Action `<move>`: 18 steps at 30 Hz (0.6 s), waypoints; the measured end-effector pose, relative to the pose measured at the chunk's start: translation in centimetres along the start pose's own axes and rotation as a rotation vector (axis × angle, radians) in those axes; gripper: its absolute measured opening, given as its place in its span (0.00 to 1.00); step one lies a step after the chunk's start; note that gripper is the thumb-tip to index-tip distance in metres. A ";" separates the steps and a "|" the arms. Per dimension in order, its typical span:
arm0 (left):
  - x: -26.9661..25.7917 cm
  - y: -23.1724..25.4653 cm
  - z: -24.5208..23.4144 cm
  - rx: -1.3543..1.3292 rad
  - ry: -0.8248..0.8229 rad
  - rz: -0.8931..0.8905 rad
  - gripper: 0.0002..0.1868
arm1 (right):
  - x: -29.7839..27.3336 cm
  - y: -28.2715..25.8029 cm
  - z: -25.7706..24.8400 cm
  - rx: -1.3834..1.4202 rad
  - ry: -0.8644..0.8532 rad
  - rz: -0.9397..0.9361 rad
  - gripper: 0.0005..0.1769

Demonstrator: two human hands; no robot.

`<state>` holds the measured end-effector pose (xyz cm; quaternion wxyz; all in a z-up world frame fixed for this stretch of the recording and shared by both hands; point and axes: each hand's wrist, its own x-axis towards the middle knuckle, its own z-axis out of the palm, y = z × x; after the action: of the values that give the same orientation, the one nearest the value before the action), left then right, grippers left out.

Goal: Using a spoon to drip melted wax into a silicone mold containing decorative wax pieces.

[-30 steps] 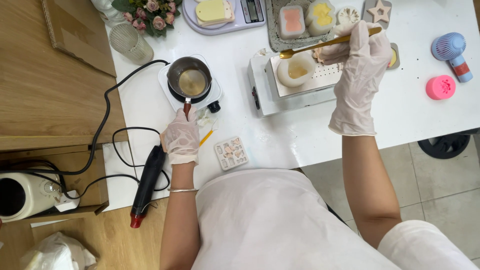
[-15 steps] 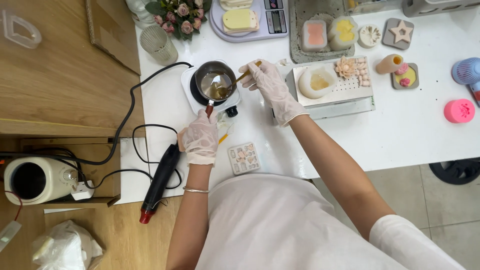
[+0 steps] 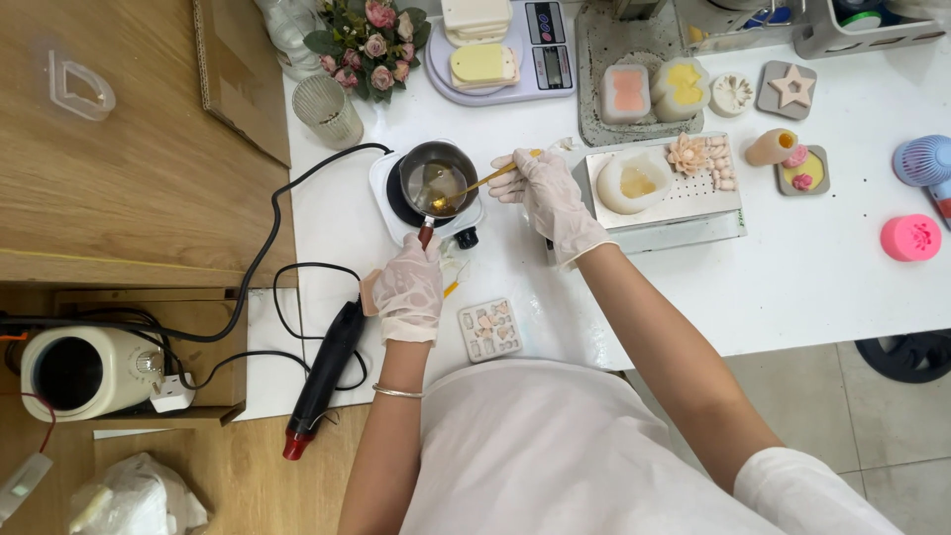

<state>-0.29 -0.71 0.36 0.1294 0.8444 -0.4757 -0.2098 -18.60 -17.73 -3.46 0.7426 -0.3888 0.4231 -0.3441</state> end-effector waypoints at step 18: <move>0.4 -0.9 -0.2 -0.119 -0.068 -0.043 0.25 | -9.4 -11.9 -1.8 0.102 0.098 -0.264 0.20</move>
<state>0.63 -0.60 0.06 0.1586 0.8375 -0.4483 -0.2691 -26.19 -15.83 9.65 0.6880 -0.3858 0.3859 -0.4784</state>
